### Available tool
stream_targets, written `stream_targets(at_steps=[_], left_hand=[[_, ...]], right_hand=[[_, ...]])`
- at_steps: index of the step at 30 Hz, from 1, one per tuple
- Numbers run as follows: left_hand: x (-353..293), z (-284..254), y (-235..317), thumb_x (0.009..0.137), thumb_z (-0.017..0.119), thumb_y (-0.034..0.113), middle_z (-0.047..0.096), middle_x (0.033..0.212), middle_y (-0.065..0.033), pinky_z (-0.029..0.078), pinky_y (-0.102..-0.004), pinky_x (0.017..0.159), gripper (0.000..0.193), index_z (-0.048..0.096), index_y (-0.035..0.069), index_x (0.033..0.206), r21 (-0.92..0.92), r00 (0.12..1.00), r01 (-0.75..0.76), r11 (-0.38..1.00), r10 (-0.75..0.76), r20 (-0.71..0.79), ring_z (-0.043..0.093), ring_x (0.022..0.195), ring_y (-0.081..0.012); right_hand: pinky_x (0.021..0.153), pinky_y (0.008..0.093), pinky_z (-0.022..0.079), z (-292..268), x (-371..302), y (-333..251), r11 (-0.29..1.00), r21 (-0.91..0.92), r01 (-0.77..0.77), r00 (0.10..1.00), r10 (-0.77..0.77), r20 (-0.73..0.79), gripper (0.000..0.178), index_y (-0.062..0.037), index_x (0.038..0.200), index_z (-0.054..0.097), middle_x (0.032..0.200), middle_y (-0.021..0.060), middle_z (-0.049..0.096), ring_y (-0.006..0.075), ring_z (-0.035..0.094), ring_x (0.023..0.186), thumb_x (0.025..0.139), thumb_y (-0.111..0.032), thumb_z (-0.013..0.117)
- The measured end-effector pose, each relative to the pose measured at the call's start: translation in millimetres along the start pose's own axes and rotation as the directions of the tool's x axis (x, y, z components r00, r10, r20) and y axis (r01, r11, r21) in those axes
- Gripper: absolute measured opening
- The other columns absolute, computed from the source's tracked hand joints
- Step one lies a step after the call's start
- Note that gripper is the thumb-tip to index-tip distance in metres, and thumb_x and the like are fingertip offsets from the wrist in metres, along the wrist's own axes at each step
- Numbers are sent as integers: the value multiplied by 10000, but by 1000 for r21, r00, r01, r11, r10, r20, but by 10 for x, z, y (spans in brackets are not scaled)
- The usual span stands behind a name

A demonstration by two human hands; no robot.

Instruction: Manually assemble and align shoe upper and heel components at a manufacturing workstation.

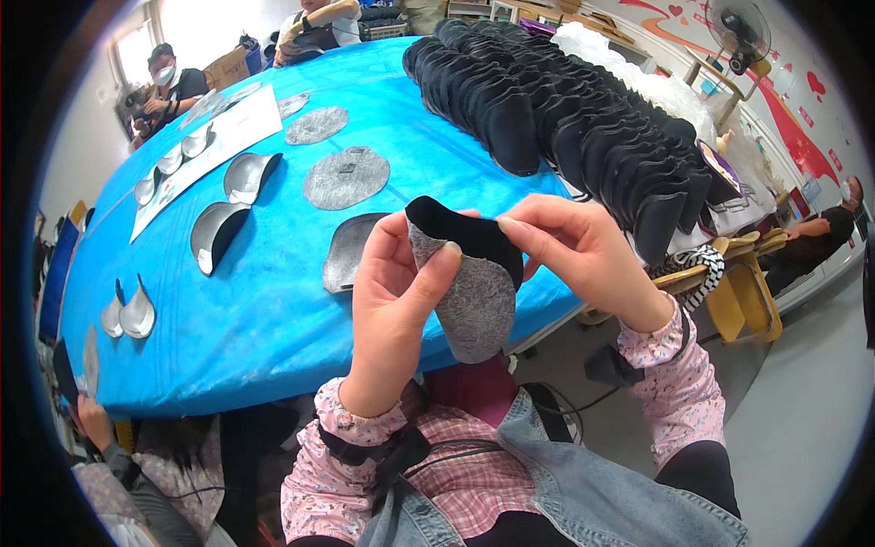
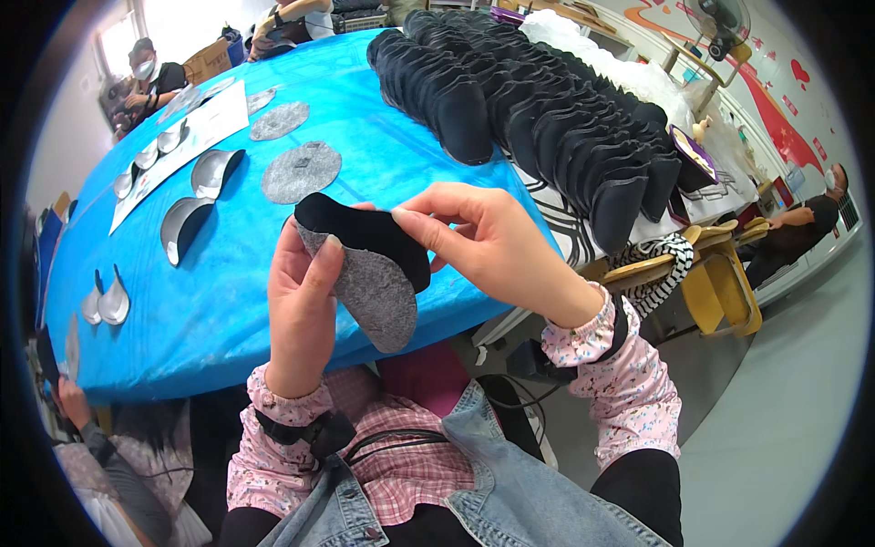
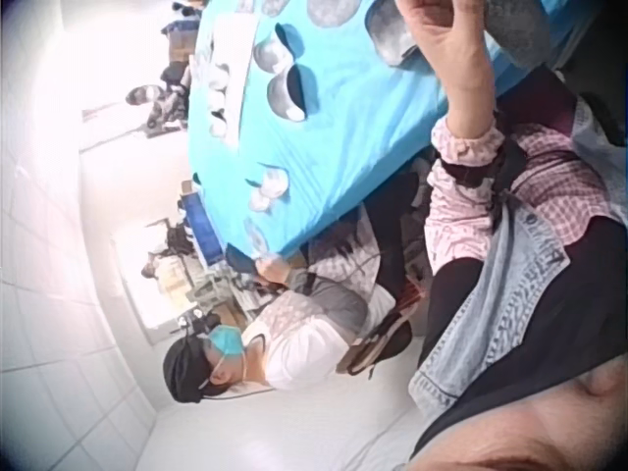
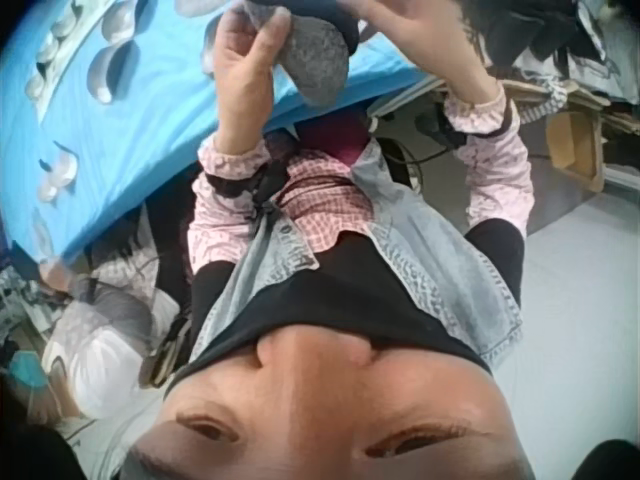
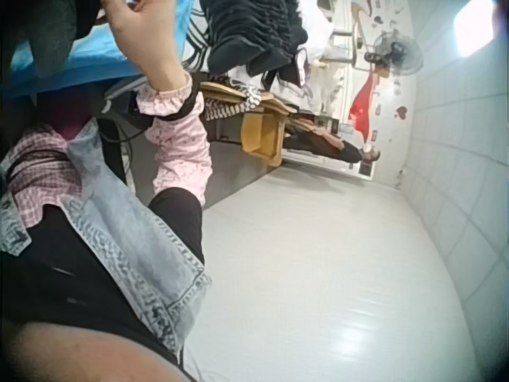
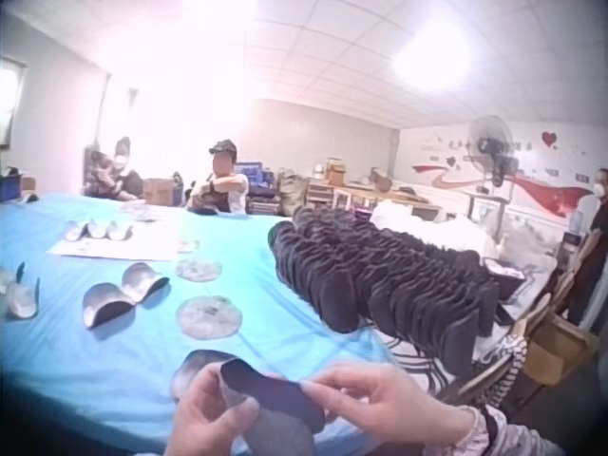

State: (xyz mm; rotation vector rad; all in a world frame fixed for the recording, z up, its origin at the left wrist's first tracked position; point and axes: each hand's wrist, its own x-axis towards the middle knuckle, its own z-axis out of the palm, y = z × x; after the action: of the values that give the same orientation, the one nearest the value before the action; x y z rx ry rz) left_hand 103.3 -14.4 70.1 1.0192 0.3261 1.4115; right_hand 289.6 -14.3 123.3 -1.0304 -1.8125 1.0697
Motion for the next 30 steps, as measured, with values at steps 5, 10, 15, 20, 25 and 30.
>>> stream_targets(at_steps=[5,10,15,20,25,30], left_hand=[[-48,-11,12,894,610,116,610,1095,-111,453,-292,900,315,451,2,1141,-4,997,-58,998,58,-58,589,1009,-157],[-65,-33,1,902,604,136,611,1080,-102,468,-291,870,313,452,10,1145,-29,993,-23,999,19,-113,607,967,-163],[-88,-8,104,916,563,175,575,1146,-116,423,-326,934,359,426,12,1206,-42,997,47,998,-49,-52,568,1049,-183],[-119,-111,199,884,573,155,486,1231,-109,386,-331,970,693,174,24,1435,-219,988,134,967,-114,104,512,1117,-187],[-150,-192,207,798,637,-41,531,1075,-71,459,-275,870,791,175,20,1437,216,1000,0,976,-4,21,550,1018,-150],[-179,-123,206,787,636,-74,565,1070,-98,498,-265,824,806,167,19,1436,222,993,-96,970,110,-49,602,976,-165]], right_hand=[[631,227,491,105,-42,-164,976,-177,127,991,-131,-15,170,-10,949,656,867,36,644,87,610,763,845,-145,663],[599,238,482,179,-27,-159,918,-329,220,965,-255,-64,190,-27,832,661,796,45,655,126,637,708,758,-175,755],[588,243,485,165,-22,-170,927,-311,211,969,-241,-60,126,-25,829,669,777,44,657,120,634,686,784,-129,721],[612,200,468,71,-39,-182,931,-322,170,978,-200,-61,95,11,807,654,786,42,636,70,596,702,765,-41,721],[733,248,473,-20,-49,-272,915,-361,180,983,-182,31,177,1,885,653,863,56,636,102,591,808,753,-80,740],[1019,387,346,-97,-7,-325,965,-144,217,976,-216,27,444,-37,1043,629,1227,110,543,238,479,1199,674,-201,812]])
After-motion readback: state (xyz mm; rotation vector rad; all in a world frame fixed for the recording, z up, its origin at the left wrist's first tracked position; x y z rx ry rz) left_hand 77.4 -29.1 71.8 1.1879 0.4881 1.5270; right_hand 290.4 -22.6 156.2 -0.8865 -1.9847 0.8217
